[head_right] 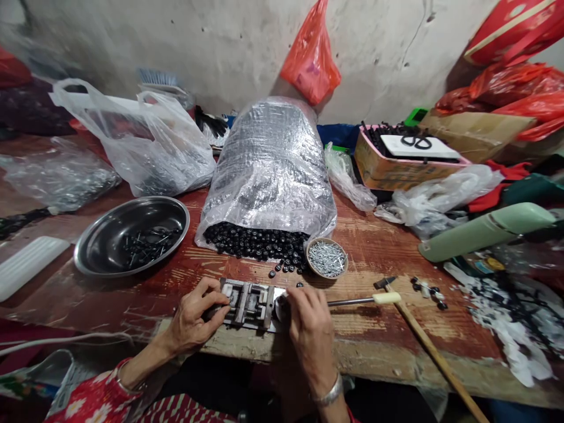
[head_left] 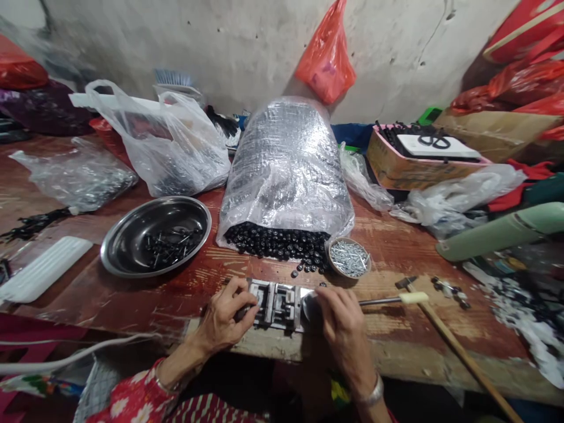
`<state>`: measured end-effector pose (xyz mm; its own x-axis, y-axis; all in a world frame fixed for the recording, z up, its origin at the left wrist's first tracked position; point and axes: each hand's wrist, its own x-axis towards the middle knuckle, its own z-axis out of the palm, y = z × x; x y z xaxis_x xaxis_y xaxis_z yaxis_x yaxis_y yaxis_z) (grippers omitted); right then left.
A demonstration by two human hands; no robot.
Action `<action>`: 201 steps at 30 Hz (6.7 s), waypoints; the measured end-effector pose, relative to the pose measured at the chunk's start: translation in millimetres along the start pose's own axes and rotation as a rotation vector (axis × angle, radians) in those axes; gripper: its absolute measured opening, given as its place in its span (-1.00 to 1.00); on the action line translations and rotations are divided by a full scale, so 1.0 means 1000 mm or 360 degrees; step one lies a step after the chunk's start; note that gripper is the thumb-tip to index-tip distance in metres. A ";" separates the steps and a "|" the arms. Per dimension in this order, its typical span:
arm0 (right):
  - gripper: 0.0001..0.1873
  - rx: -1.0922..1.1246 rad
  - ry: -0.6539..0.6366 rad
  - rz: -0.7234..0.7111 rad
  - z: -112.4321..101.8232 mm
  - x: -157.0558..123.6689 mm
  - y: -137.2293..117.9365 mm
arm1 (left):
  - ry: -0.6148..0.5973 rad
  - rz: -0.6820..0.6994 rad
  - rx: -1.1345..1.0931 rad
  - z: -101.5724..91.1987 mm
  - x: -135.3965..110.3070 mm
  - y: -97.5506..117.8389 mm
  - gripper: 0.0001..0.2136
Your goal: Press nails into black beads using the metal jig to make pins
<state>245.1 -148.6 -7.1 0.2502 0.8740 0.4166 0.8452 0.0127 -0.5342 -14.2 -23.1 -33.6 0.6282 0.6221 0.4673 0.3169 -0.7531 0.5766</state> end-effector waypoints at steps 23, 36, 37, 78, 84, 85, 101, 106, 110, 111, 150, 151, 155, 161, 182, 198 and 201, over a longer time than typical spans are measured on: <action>-0.79 -0.0037 -0.0089 -0.0044 0.000 0.015 0.002 | 0.0200 0.0096 0.0115 0.001 -0.001 0.008 -0.89; -0.82 0.0128 -0.0163 -0.0201 0.011 0.011 -0.019 | -0.0157 0.0207 0.0391 0.024 0.031 0.051 -0.94; -0.82 0.0126 -0.0170 -0.0207 0.012 0.012 -0.020 | -0.0171 0.0186 0.0397 0.026 0.032 0.052 -0.93; -0.80 0.0454 -0.0264 0.0216 0.025 0.049 0.003 | -0.0334 -0.0095 0.0447 0.005 0.102 -0.051 -0.90; -0.84 -0.0091 -0.0493 0.0261 0.040 0.073 0.010 | -0.0328 -0.0074 0.0245 -0.016 0.084 -0.025 -0.95; -0.84 -0.0099 -0.0515 0.0267 0.043 0.076 0.010 | -0.0360 -0.0057 0.0194 -0.019 0.080 -0.020 -0.95; -0.86 0.0122 -0.0486 0.0170 0.044 0.070 0.023 | -0.0703 0.0046 0.0448 -0.028 0.063 0.008 -0.96; -0.86 0.0113 -0.0410 0.0193 0.037 0.061 0.025 | -0.0699 0.0023 0.0434 -0.024 0.059 0.007 -0.93; -0.89 0.0026 -0.0389 0.0248 0.037 0.057 0.026 | -0.0585 -0.0068 0.0282 -0.019 0.052 0.005 -0.91; -0.89 0.0008 -0.0385 0.0256 0.037 0.057 0.026 | -0.0549 -0.0097 0.0215 -0.018 0.050 0.004 -0.92; -0.68 0.0000 0.0364 0.0504 -0.017 0.103 0.099 | -0.0030 -0.0152 -0.0198 0.009 0.026 -0.008 -0.89; -0.65 0.0079 0.0387 0.0533 -0.019 0.100 0.097 | -0.0023 -0.0149 -0.0194 0.009 0.026 -0.008 -0.89; -0.61 0.0376 0.0416 0.0610 -0.025 0.084 0.078 | 0.0006 -0.0132 -0.0198 0.009 0.025 -0.008 -0.89; -0.66 0.0756 0.0202 0.0655 -0.015 0.053 0.028 | 0.0049 -0.0138 -0.0224 0.009 0.025 -0.005 -0.89; -0.80 0.0055 -0.0063 -0.0129 0.051 0.024 -0.053 | 0.0086 -0.0110 -0.0249 0.011 0.022 -0.007 -0.88; -0.84 0.0011 -0.0026 -0.0175 0.041 0.010 -0.053 | 0.0104 -0.0104 -0.0250 0.012 0.021 -0.009 -0.91; -0.84 -0.0070 -0.0032 -0.0214 0.040 0.004 -0.055 | 0.0123 -0.0089 -0.0244 0.013 0.021 -0.010 -0.92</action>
<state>180.5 -127.0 -5.1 0.1241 0.8755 0.4670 0.8904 0.1094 -0.4418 5.1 -5.4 -38.2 0.5544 0.6811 0.4782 0.2338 -0.6789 0.6960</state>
